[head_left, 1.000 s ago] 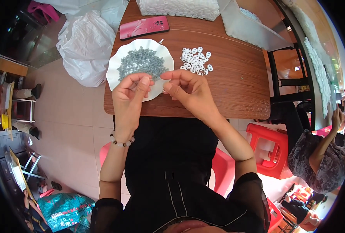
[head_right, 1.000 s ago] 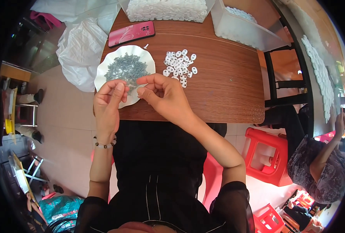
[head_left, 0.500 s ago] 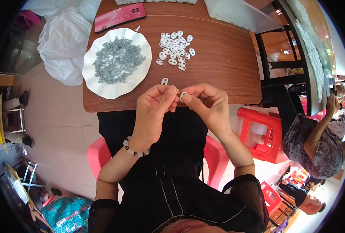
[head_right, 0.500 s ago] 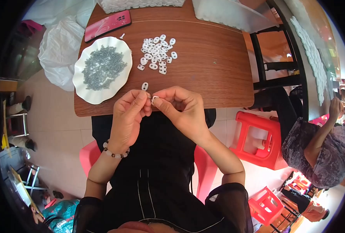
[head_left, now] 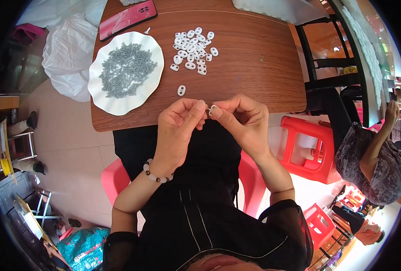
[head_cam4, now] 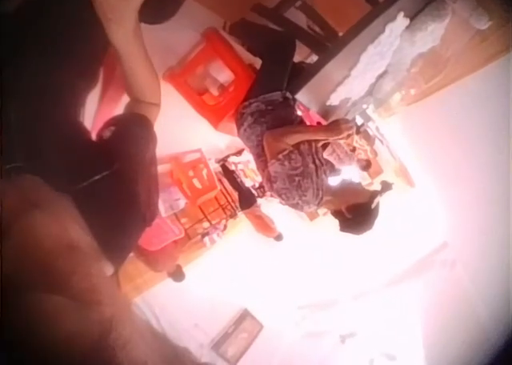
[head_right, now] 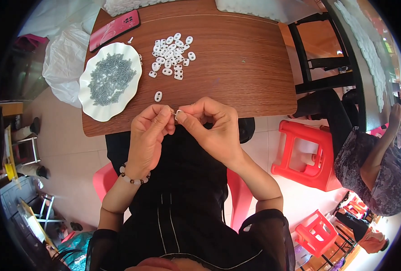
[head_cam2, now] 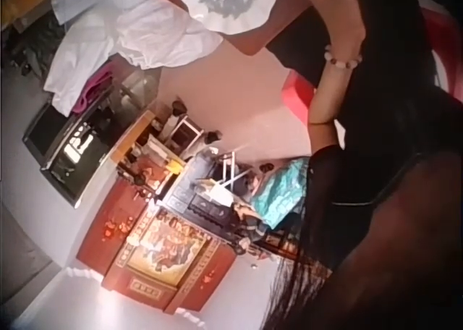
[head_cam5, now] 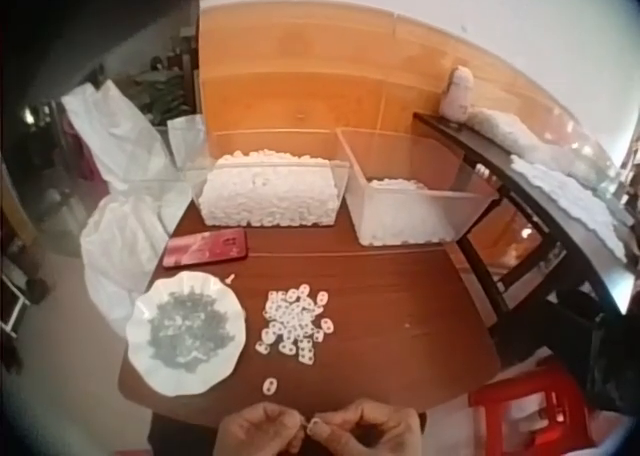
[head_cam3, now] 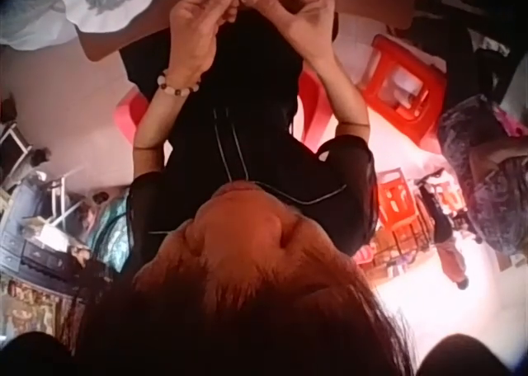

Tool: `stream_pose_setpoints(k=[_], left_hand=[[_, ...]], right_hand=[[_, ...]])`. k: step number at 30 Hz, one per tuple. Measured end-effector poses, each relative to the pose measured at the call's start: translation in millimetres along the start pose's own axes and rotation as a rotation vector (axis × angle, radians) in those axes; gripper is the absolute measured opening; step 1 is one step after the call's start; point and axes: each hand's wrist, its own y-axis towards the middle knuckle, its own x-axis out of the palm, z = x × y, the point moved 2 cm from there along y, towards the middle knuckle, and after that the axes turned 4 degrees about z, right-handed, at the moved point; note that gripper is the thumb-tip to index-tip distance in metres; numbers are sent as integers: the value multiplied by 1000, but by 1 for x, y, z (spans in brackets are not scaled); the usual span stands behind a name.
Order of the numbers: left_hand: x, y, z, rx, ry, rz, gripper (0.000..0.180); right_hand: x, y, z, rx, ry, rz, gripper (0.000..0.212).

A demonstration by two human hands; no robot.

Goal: Manually assembling small white plastic components by threading a wire through them at a workshop table.

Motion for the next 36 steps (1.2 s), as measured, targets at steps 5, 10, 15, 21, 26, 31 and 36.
stream_pose_setpoints(k=[5, 10, 15, 21, 26, 31, 36], left_hand=[[0, 0, 1, 40, 78, 20, 15], [-2, -1, 1, 119, 142, 20, 13], [-6, 1, -2, 150, 133, 29, 17], [-7, 0, -7, 156, 111, 30, 17], [-9, 0, -11, 142, 96, 20, 17], [-9, -1, -11, 115, 81, 24, 17], [-9, -2, -8, 70, 28, 2, 21]], right_hand=[[0, 0, 2, -3, -10, -1, 4], [4, -1, 3, -8, -21, 4, 4], [6, -3, 4, -3, -4, 11, 4], [7, -4, 9, -16, -10, 20, 5], [7, -5, 11, -23, -32, 36, 7], [6, -4, 13, -11, -28, 30, 7], [7, -2, 9, 9, 8, 24, 7]])
